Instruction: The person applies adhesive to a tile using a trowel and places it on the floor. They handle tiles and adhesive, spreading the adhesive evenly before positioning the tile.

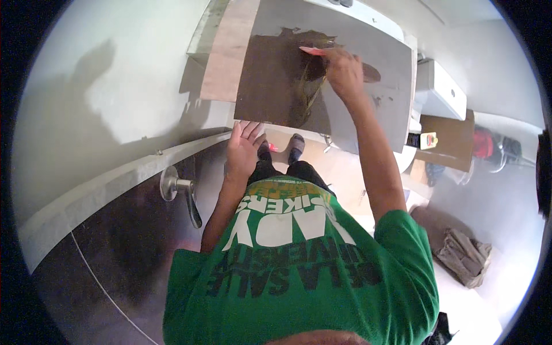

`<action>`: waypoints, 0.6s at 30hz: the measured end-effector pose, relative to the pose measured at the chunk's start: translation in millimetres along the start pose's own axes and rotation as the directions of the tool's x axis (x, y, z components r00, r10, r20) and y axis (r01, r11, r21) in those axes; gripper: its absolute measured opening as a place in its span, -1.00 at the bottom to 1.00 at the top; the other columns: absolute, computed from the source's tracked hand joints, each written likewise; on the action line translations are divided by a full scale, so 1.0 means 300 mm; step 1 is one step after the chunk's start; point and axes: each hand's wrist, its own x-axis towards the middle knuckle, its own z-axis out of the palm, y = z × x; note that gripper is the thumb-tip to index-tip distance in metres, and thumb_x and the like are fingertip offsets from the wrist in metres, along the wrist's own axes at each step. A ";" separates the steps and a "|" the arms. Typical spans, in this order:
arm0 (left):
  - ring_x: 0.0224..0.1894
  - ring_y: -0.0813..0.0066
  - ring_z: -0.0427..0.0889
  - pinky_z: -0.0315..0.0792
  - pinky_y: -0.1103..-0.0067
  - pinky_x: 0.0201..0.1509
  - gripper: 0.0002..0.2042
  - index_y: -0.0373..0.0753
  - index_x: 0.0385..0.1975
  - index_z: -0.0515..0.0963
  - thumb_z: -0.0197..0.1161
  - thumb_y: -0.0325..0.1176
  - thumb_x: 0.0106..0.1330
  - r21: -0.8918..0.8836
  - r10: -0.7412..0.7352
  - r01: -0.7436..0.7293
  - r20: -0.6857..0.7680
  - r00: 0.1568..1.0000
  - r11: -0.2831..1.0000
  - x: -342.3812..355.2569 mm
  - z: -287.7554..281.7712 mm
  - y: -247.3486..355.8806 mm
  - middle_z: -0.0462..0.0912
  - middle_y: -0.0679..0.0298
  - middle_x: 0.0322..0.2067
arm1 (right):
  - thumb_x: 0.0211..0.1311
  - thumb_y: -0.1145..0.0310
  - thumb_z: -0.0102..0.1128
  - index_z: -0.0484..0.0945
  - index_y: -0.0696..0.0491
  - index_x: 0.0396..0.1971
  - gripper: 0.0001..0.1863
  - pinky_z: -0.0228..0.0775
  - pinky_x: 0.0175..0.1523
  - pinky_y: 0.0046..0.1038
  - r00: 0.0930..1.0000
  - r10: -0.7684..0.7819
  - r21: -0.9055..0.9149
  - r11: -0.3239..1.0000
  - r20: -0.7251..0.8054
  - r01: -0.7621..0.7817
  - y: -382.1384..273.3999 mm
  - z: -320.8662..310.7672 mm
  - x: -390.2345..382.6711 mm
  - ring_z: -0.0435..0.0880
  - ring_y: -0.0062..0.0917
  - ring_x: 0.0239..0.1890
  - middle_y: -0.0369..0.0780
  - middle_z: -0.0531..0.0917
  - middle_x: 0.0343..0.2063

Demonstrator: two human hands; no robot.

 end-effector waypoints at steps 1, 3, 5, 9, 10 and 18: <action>0.11 0.33 0.47 0.30 0.32 0.18 -0.71 -0.13 -0.07 0.44 -0.06 -0.08 0.46 0.003 0.004 -0.004 0.008 1.000 1.000 0.003 -0.014 0.002 0.59 0.24 -0.08 | 0.16 0.30 0.14 0.63 -0.05 -0.15 -0.74 0.49 -0.18 -0.20 0.999 0.024 0.037 0.999 0.038 -0.025 -0.025 -0.053 0.016 0.68 -0.23 -0.27 -0.10 0.69 -0.32; 0.10 0.33 0.48 0.32 0.33 0.17 -0.71 -0.13 -0.05 0.44 -0.05 -0.09 0.46 0.023 -0.009 0.009 0.005 1.000 1.000 -0.021 -0.024 0.001 0.59 0.25 -0.09 | 0.19 0.27 0.08 0.61 -0.18 -0.14 -0.75 0.44 -0.21 -0.22 0.997 0.063 -0.100 0.993 0.047 -0.058 0.029 -0.059 0.047 0.67 -0.29 -0.32 -0.20 0.66 -0.36; 0.08 0.32 0.50 0.34 0.34 0.15 -0.72 -0.12 -0.02 0.44 -0.03 -0.11 0.45 0.047 -0.018 0.018 0.008 1.000 0.999 -0.015 0.022 0.009 0.60 0.25 -0.09 | 0.17 0.29 0.10 0.62 -0.19 -0.12 -0.72 0.47 -0.22 -0.25 1.000 -0.023 -0.114 0.993 -0.005 0.022 0.129 -0.014 0.090 0.68 -0.27 -0.34 -0.20 0.67 -0.36; 0.09 0.28 0.50 0.37 0.34 0.14 -0.71 -0.16 -0.01 0.43 0.01 -0.13 0.43 0.101 -0.032 0.033 -0.009 0.999 0.994 0.002 0.024 0.001 0.59 0.22 -0.10 | 0.09 0.39 0.12 0.65 -0.10 -0.18 -0.72 0.49 -0.13 -0.25 0.983 -0.003 -0.035 0.999 0.185 0.010 0.103 0.034 0.087 0.67 -0.23 -0.23 -0.19 0.68 -0.28; 0.09 0.28 0.49 0.37 0.34 0.14 -0.71 -0.16 -0.02 0.43 0.02 -0.13 0.43 0.090 -0.026 0.027 -0.013 1.000 0.996 0.009 0.011 -0.002 0.58 0.21 -0.09 | 0.08 0.42 0.09 0.66 -0.09 -0.20 -0.72 0.48 -0.10 -0.24 0.981 -0.084 0.124 0.990 0.173 0.063 0.053 0.028 0.075 0.66 -0.24 -0.21 -0.18 0.68 -0.26; 0.11 0.23 0.47 0.36 0.30 0.18 -0.70 -0.23 -0.04 0.40 0.00 -0.15 0.44 -0.024 -0.015 0.017 0.052 0.999 1.000 0.001 -0.007 0.002 0.54 0.13 -0.05 | 0.06 0.58 0.00 0.60 0.05 -0.18 -0.68 0.33 0.09 -0.26 0.886 -0.309 0.317 0.927 0.345 0.200 -0.214 -0.183 -0.296 0.56 -0.29 0.03 -0.17 0.64 -0.15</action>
